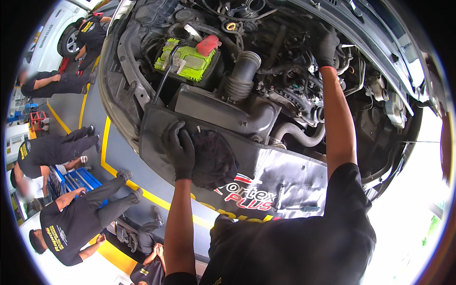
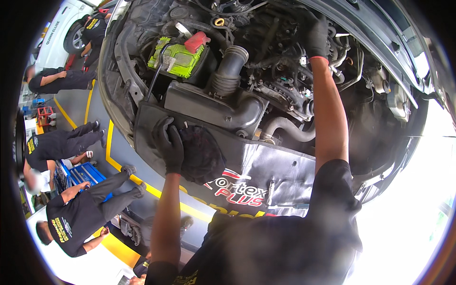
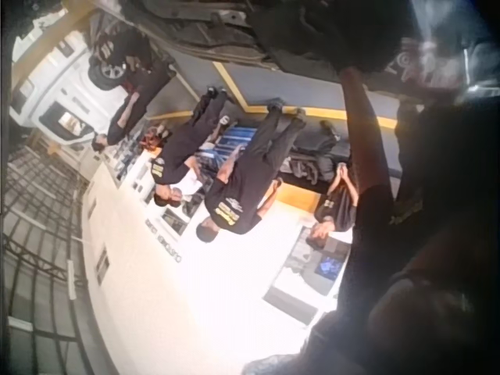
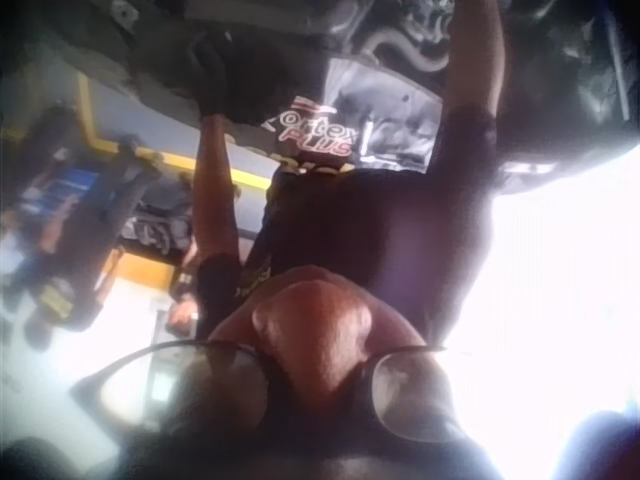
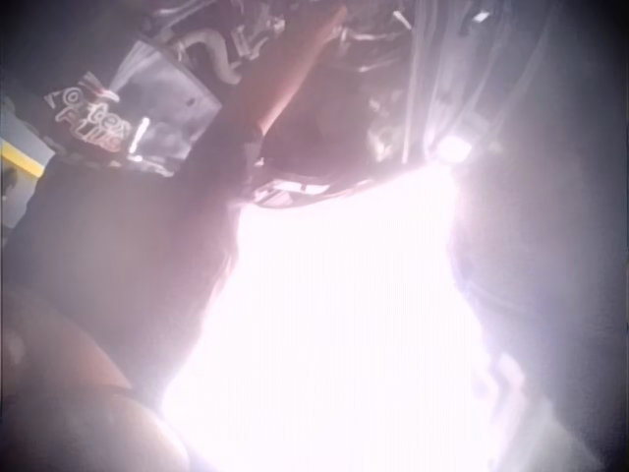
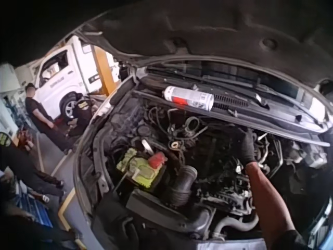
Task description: The person works on a car engine with the hood open, removing and reinstalling hoses and a plastic intake component. They use a wrench to loosen bolts, disconnect a hose, and later retrieve a tool from a cart to continue adjustments. The person also handles a black plastic cover and places it back into the engine bay.
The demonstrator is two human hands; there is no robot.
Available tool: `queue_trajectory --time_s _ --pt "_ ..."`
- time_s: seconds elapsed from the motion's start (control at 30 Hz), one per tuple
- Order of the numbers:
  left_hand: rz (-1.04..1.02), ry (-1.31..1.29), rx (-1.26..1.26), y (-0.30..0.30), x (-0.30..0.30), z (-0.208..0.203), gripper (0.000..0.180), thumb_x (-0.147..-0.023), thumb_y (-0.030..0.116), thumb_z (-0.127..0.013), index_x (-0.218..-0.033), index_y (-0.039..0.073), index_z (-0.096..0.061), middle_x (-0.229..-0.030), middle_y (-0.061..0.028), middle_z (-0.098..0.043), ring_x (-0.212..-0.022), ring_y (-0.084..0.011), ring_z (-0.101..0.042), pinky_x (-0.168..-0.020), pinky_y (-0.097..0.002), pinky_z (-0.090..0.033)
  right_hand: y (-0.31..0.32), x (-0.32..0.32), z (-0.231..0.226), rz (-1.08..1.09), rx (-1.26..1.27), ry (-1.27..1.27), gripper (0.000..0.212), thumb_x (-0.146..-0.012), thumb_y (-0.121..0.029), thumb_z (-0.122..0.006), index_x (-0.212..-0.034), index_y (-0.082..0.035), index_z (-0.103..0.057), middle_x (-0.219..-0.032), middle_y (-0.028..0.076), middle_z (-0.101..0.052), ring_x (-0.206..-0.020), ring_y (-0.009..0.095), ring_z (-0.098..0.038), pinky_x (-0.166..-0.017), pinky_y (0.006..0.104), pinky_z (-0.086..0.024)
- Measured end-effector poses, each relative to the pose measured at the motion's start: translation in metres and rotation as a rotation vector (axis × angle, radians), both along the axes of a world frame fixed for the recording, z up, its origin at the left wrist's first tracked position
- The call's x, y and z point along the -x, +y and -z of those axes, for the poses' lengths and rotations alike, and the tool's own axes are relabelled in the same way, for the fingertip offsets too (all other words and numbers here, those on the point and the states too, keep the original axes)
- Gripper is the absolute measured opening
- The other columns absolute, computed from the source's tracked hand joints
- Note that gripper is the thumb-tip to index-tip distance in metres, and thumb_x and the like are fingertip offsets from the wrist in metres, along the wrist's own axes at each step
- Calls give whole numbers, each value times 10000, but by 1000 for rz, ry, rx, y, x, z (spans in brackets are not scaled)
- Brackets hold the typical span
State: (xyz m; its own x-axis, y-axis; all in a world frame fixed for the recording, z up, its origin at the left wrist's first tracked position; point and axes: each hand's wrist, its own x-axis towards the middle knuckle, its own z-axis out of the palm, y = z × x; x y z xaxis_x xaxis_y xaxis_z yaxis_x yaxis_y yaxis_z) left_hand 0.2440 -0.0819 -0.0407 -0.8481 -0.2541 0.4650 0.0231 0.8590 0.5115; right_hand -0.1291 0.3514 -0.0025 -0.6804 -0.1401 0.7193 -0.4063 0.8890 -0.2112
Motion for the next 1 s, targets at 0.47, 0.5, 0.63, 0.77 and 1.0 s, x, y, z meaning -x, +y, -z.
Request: queue_trajectory --time_s 0.47,0.5,0.63,0.77,1.0 --pt "-18 -37 -7 1 -1 -4 216 -1039 78 -609 -1219 43 -723 -1309 -137 -700 -1235 -342 -628 -1083 -488 -485 9 13 10 11 240 -111 418 -882 -347 -860 -1131 -31 -747 -994 166 -781 -848 316 -743 -807 431 -573" --pt "-22 -44 1 -1 -1 -3 216 -1038 77 -610 -1218 44 -724 -1307 -135 -701 -1233 -340 -628 -1084 -487 -483 8 15 15 33 148 -37 396 -881 -310 -865 -1127 -24 -742 -997 161 -777 -832 298 -733 -794 417 -574" --pt "-21 -30 -9 1 -2 -5 219 -1032 78 -616 -1219 56 -727 -1292 -126 -705 -1221 -337 -629 -1086 -476 -474 0 10 43 -159 1085 -235 324 -906 -145 -864 -1136 11 -698 -1009 62 -697 -948 194 -653 -814 362 -532" --pt "-18 -13 -8 1 1 -3 218 -1028 79 -620 -1216 67 -729 -1284 -114 -710 -1216 -332 -631 -1082 -474 -468 5 15 44 150 674 -238 361 -876 -281 -868 -1147 -86 -731 -1024 140 -734 -1056 335 -635 -916 459 -518" --pt "-11 -22 10 -2 -2 -5 226 -1055 71 -587 -1238 29 -712 -1284 -140 -714 -1220 -340 -635 -1084 -464 -489 -12 -11 19 301 79 -68 459 -862 -407 -854 -1189 -111 -728 -1197 248 -720 -1293 492 -562 -1023 603 -471"
